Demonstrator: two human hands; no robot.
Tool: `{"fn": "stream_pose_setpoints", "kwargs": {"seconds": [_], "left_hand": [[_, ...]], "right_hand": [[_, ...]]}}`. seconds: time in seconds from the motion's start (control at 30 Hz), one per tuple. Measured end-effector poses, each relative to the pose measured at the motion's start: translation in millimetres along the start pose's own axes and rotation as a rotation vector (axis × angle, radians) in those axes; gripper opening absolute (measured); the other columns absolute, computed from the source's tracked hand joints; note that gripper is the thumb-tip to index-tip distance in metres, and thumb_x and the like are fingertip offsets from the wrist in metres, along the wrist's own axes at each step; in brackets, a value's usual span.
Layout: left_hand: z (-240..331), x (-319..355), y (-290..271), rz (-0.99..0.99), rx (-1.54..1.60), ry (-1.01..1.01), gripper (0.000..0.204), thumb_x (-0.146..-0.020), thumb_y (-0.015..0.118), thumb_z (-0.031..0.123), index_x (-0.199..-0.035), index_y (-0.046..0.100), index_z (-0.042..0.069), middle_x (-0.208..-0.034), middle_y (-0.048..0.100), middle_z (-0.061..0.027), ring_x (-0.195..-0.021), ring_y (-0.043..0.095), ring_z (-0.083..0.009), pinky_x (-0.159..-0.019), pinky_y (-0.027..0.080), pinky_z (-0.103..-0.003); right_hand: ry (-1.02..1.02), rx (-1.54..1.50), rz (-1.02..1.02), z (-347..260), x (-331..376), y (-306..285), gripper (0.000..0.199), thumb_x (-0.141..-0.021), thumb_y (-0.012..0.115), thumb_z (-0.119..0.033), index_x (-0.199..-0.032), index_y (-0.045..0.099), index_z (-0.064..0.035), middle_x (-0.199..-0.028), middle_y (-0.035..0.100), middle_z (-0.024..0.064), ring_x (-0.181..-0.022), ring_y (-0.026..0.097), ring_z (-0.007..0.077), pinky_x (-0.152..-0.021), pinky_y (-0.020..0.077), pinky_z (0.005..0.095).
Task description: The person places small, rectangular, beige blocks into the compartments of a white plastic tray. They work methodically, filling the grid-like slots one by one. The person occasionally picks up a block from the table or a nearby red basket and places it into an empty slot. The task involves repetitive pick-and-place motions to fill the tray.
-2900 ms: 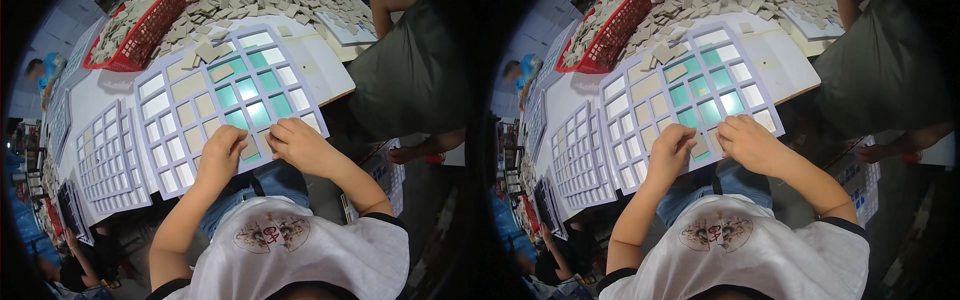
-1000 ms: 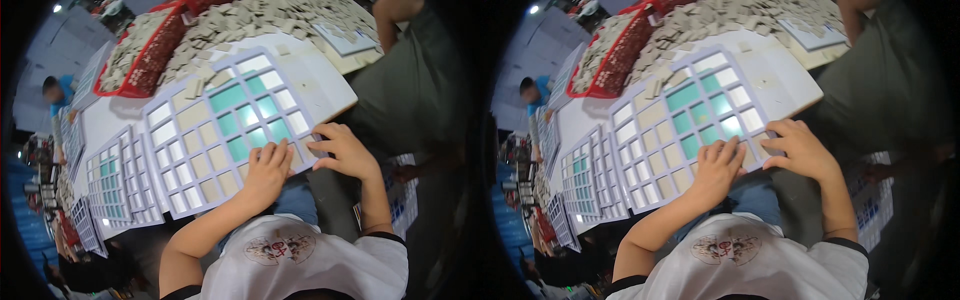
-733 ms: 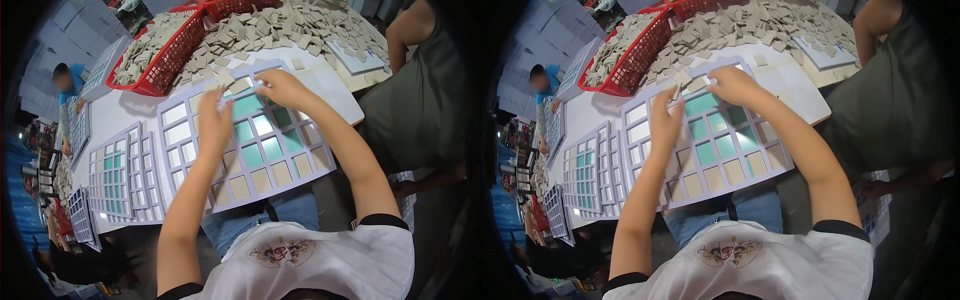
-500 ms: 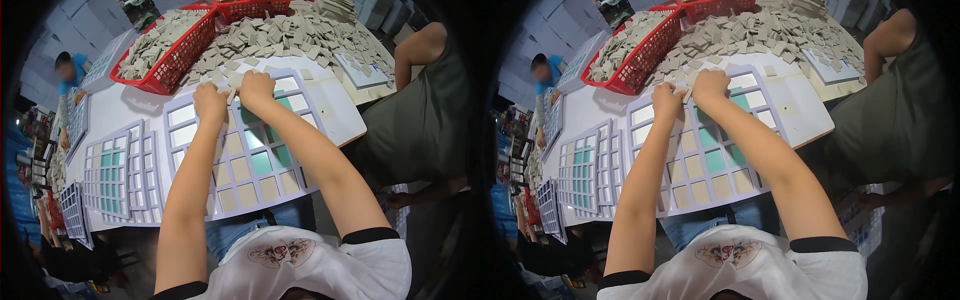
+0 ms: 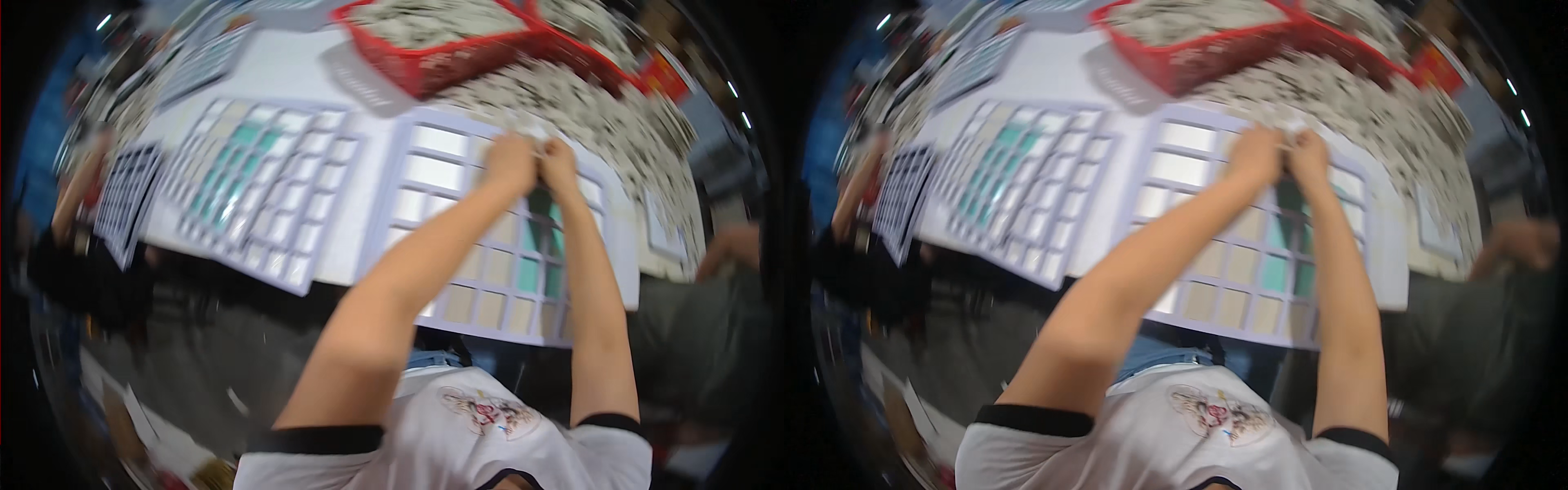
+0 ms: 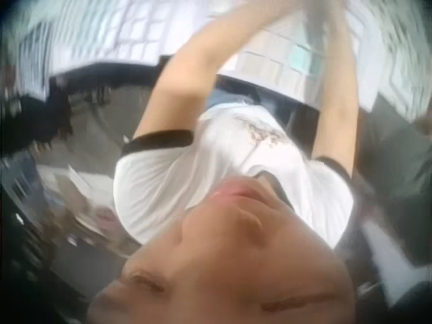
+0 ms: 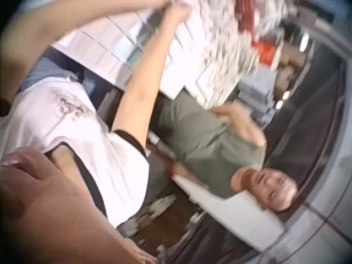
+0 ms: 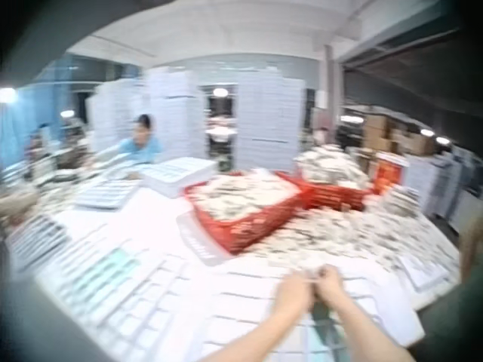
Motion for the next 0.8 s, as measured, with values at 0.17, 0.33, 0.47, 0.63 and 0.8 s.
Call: {"fn": "stream_pose_setpoints", "kwargs": {"seconds": [0.17, 0.33, 0.47, 0.63, 0.8], "left_hand": [[-14, 2, -38, 0.094, 0.391, -0.136, 0.027, -0.078, 0.068, 0.008, -0.105, 0.067, 0.008, -0.113, 0.063, -0.0261, -0.104, 0.063, -0.0414, -0.089, 0.051, -0.049], [-142, 32, -155, 0.427, 0.986, -0.062, 0.064, -0.071, 0.071, 0.000, -0.132, 0.050, 0.001, -0.105, 0.070, -0.0151, -0.094, 0.068, -0.0294, -0.090, 0.052, -0.040], [-287, 189, -314, 0.885, 0.756, -0.465, 0.021, -0.079, 0.072, 0.008, -0.098, 0.072, 0.000, -0.088, 0.073, -0.0092, -0.084, 0.068, -0.0185, -0.080, 0.052, -0.032], [-401, 349, -320, 1.026, 0.767, -0.970, 0.032, -0.089, 0.071, 0.014, -0.115, 0.065, -0.003, -0.103, 0.070, -0.0095, -0.086, 0.067, -0.0221, -0.075, 0.053, -0.032], [-424, 339, -305, 0.769, 0.946, -1.029, 0.026, -0.091, 0.070, 0.015, -0.113, 0.066, 0.001, -0.095, 0.069, -0.0061, -0.073, 0.064, -0.0152, -0.056, 0.044, -0.026]], "right_hand": [[-0.165, -0.109, -0.034, -33, 5, -5, 0.009, -0.081, 0.067, -0.008, -0.085, 0.061, -0.0020, -0.079, 0.062, 0.0038, -0.073, 0.054, 0.0126, -0.066, 0.0447, 0.0294], [-0.229, -0.242, -0.155, -96, 12, 12, 0.014, -0.085, 0.068, -0.010, -0.096, 0.064, -0.0020, -0.087, 0.064, 0.0024, -0.079, 0.055, 0.0116, -0.071, 0.0440, 0.0275], [-0.010, -0.493, -0.432, -133, 29, 68, 0.016, -0.091, 0.068, -0.016, -0.101, 0.064, -0.0049, -0.094, 0.064, 0.0024, -0.083, 0.058, 0.0119, -0.074, 0.0477, 0.0295], [0.238, -0.631, -0.950, -199, 94, 196, 0.014, -0.091, 0.068, -0.015, -0.100, 0.064, -0.0056, -0.098, 0.066, 0.0057, -0.091, 0.062, 0.0162, -0.078, 0.0508, 0.0331], [0.453, -0.712, -1.107, -243, 165, 310, 0.013, -0.088, 0.071, -0.009, -0.100, 0.068, -0.0033, -0.090, 0.068, 0.0089, -0.074, 0.066, 0.0193, -0.061, 0.0555, 0.0326]]}}
Point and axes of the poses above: each hand's wrist, its own x-axis away from the middle knuckle, its own y-axis out of the palm, z = x × y, the point moved 7 cm from there along -x, towards the middle knuckle
